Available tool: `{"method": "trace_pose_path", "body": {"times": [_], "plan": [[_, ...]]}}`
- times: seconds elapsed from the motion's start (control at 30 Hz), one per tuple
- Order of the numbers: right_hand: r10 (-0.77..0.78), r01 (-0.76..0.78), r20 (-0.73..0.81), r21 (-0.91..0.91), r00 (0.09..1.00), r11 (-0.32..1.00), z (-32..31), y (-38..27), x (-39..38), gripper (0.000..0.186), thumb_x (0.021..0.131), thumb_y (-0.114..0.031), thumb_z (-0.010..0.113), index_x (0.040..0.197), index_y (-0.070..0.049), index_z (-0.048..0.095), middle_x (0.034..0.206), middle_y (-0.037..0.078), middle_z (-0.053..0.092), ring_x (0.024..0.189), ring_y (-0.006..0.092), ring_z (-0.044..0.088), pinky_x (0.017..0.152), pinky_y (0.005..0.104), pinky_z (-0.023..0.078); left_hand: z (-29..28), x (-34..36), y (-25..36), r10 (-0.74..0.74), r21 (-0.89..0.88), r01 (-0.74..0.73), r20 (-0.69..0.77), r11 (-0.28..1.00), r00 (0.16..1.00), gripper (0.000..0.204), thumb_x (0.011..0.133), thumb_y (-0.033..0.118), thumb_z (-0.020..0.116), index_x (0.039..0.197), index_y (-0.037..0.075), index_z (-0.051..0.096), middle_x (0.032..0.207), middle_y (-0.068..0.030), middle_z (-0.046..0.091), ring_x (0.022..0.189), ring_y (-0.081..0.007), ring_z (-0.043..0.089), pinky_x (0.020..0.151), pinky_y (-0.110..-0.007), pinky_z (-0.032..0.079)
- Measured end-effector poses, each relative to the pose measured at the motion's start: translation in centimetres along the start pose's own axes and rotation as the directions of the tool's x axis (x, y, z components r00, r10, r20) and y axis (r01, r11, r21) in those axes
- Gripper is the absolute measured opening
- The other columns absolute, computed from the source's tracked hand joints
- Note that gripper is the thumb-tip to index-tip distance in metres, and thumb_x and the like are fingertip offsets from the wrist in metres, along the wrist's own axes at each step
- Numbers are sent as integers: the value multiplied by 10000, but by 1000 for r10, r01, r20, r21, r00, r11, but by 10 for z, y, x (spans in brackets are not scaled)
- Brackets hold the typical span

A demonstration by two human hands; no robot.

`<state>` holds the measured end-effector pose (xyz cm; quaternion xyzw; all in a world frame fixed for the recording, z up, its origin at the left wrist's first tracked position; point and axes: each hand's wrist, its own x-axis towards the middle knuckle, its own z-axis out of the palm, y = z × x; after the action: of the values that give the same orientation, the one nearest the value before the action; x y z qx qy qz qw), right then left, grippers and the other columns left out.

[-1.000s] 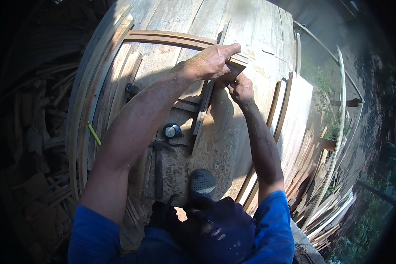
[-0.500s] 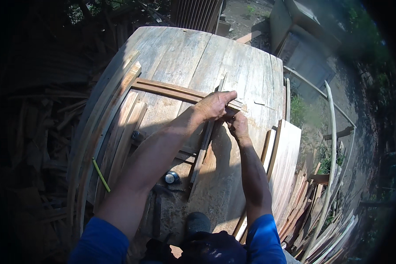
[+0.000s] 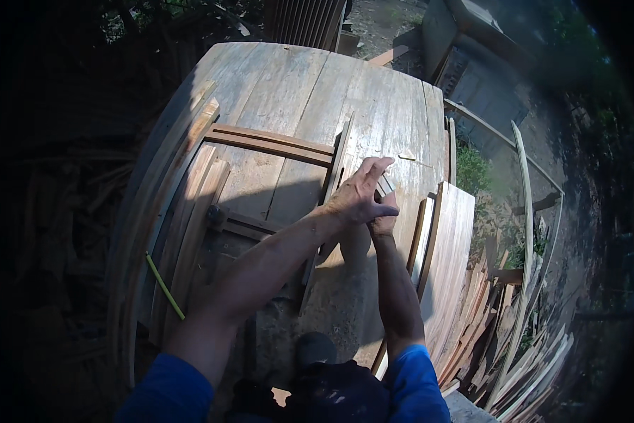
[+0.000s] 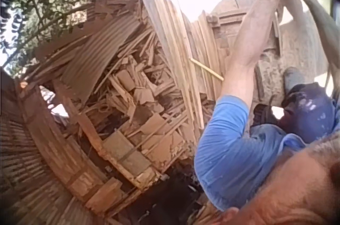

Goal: The person measures a wooden piece with a tape measure, then uses a hammer to drive a nail into a smaller wooden component, and finally joins two wooden pieces together by hand.

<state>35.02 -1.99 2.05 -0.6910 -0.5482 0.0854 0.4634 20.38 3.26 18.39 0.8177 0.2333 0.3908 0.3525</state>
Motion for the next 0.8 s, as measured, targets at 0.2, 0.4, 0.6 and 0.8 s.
{"method": "trace_pose_path", "body": {"times": [0.2,0.4,0.6,0.8], "plan": [[60,-48,182,-74,981,996,-86,-111,-104,525,740,-278,849,1111,4,608,1032,162,643,818,311,670,718,407,533,-15,-51,53,-156,-32,170,260,985,953,722,725,215,799,1332,99,426,1148,-194,546,1006,-375,634,862,-442,530],[-42,-159,774,183,631,970,-121,-112,-127,519,752,-278,852,1179,-66,646,1120,144,655,920,324,678,831,423,531,-52,-69,102,-60,-196,474,880,858,471,767,666,174,780,1350,118,438,1138,-140,598,1068,-261,628,908,-395,527],[35,-102,614,74,789,992,-84,-126,-129,380,808,-188,784,1138,-70,638,995,146,709,913,343,692,801,434,541,-62,-108,64,-279,-20,369,619,929,734,748,813,265,819,1418,135,399,1150,-103,621,1099,-253,654,939,-387,541],[-102,39,471,143,876,989,-51,-118,-135,326,821,-135,752,1115,-79,624,925,151,688,835,324,698,732,418,546,-69,-122,65,-287,-18,320,400,947,870,712,773,247,842,1360,120,461,1133,-105,620,1056,-262,655,959,-385,529]]}}
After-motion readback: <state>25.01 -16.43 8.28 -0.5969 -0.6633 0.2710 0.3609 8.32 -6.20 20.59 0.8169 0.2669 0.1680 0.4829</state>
